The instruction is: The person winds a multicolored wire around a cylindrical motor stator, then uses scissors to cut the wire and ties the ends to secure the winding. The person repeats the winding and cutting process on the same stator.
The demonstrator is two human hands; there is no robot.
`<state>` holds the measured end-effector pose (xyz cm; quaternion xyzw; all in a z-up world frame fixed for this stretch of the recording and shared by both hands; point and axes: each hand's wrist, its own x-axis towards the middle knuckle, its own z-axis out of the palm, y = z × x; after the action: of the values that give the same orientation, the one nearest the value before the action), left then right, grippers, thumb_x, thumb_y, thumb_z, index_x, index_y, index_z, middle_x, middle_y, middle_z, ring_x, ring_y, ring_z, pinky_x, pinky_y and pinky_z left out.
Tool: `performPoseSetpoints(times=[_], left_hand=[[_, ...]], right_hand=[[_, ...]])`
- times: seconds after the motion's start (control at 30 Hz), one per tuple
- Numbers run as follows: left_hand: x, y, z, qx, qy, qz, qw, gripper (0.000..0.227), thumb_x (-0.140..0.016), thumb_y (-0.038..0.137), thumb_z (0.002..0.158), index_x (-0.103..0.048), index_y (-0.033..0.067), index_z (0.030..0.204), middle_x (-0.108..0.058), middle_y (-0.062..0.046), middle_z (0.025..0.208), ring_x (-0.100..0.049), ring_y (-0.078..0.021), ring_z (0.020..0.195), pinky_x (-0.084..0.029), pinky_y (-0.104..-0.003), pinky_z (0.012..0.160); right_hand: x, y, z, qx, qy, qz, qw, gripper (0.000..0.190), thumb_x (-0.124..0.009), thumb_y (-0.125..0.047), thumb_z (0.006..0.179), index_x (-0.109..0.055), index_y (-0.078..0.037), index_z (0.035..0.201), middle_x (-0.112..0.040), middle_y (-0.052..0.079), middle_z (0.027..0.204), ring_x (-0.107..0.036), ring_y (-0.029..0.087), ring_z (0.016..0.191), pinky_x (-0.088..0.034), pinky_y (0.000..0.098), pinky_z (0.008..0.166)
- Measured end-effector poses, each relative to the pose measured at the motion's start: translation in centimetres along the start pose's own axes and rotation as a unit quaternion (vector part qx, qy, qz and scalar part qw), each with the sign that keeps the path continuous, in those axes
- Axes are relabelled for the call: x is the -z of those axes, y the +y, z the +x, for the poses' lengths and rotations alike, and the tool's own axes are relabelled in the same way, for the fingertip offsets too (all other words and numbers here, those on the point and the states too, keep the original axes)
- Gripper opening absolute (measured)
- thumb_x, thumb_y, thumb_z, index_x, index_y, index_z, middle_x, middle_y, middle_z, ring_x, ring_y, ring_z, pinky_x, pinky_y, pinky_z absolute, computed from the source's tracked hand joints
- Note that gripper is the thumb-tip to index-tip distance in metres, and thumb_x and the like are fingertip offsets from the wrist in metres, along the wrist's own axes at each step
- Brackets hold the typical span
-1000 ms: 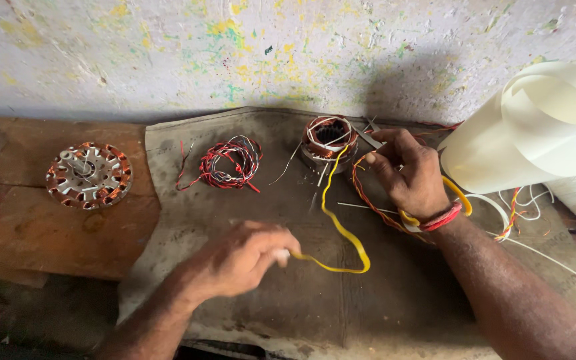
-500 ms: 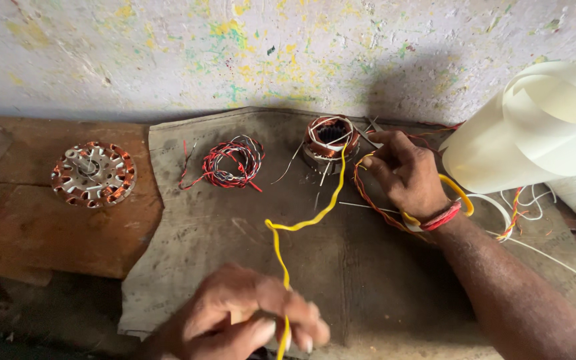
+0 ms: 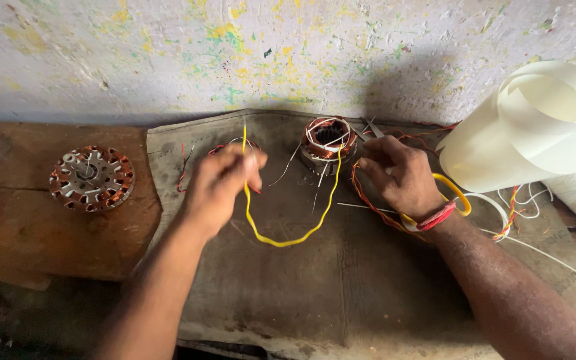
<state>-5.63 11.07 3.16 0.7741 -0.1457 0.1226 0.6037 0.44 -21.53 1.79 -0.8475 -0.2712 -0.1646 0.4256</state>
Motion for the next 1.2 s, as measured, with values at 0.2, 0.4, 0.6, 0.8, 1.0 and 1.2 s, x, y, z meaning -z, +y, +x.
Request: performPoseSetpoints(times=[0.2, 0.4, 0.6, 0.8, 1.0, 1.2], left_hand=[[-1.6, -8.0, 8.8, 0.119, -0.026, -0.174, 0.977, 0.042, -0.063, 0.041, 0.098, -0.075, 0.0041, 0.114, -0.07, -0.003, 0.088, -0.064, -0.0149, 0.09, -0.052, -0.035, 0.091], [-3.5, -10.3, 11.4, 0.12, -0.082, -0.186, 0.972, 0.038, -0.065, 0.045, 0.098, -0.072, 0.0089, 0.091, -0.072, -0.002, 0.094, -0.063, -0.0154, 0.093, -0.051, -0.039, 0.09], [-4.4, -9.2, 10.7, 0.152, -0.1, -0.155, 0.971, 0.039, -0.063, 0.048, 0.098, -0.071, 0.012, 0.084, -0.069, 0.002, 0.093, -0.059, -0.0135, 0.098, -0.048, -0.039, 0.089], [-4.9, -8.3, 10.1, 0.131, -0.098, -0.13, 0.978, 0.04, -0.062, 0.046, 0.099, -0.072, 0.0104, 0.085, -0.07, 0.002, 0.094, -0.058, -0.0127, 0.097, -0.047, -0.039, 0.087], [-3.5, -7.6, 8.4, 0.134, -0.116, -0.163, 0.971, 0.037, -0.063, 0.042, 0.1, -0.071, 0.0071, 0.093, -0.072, -0.003, 0.089, -0.068, -0.0169, 0.092, -0.057, -0.044, 0.09], [-3.8, -6.9, 6.3, 0.13, -0.139, -0.145, 0.971, 0.038, -0.064, 0.038, 0.099, -0.074, 0.0019, 0.105, -0.075, -0.008, 0.094, -0.072, -0.0159, 0.09, -0.06, -0.037, 0.086]], right_hand=[[0.1, -0.5, -0.2, -0.026, -0.017, 0.029, 0.999, 0.024, -0.068, -0.01, 0.095, -0.063, 0.001, 0.115, -0.077, 0.017, 0.099, -0.075, 0.021, 0.088, -0.057, 0.0331, 0.076], [-0.2, -1.6, 0.0, -0.132, -0.057, 0.113, 0.983, 0.058, -0.066, -0.008, 0.09, -0.043, 0.001, 0.143, -0.077, 0.018, 0.108, -0.072, 0.016, 0.089, -0.058, 0.0315, 0.075], [-0.8, -1.4, 0.0, -0.174, -0.039, 0.198, 0.964, 0.067, -0.061, -0.004, 0.09, -0.037, 0.0, 0.152, -0.075, 0.019, 0.118, -0.068, 0.017, 0.097, -0.056, 0.0319, 0.082], [-1.6, -0.1, -0.4, -0.216, -0.054, 0.384, 0.896, 0.084, -0.052, 0.007, 0.085, -0.02, -0.006, 0.162, -0.059, 0.027, 0.141, -0.062, 0.025, 0.119, -0.049, 0.0349, 0.101], [-1.8, 3.2, 0.2, -0.152, -0.072, 0.54, 0.825, 0.088, -0.042, 0.003, 0.086, -0.008, -0.007, 0.167, -0.046, 0.028, 0.157, -0.053, 0.031, 0.136, -0.041, 0.038, 0.112], [-2.2, 3.9, 2.2, -0.208, -0.031, 0.543, 0.813, 0.077, -0.046, -0.016, 0.095, -0.017, -0.009, 0.166, -0.057, 0.025, 0.142, -0.058, 0.032, 0.124, -0.046, 0.0404, 0.102]])
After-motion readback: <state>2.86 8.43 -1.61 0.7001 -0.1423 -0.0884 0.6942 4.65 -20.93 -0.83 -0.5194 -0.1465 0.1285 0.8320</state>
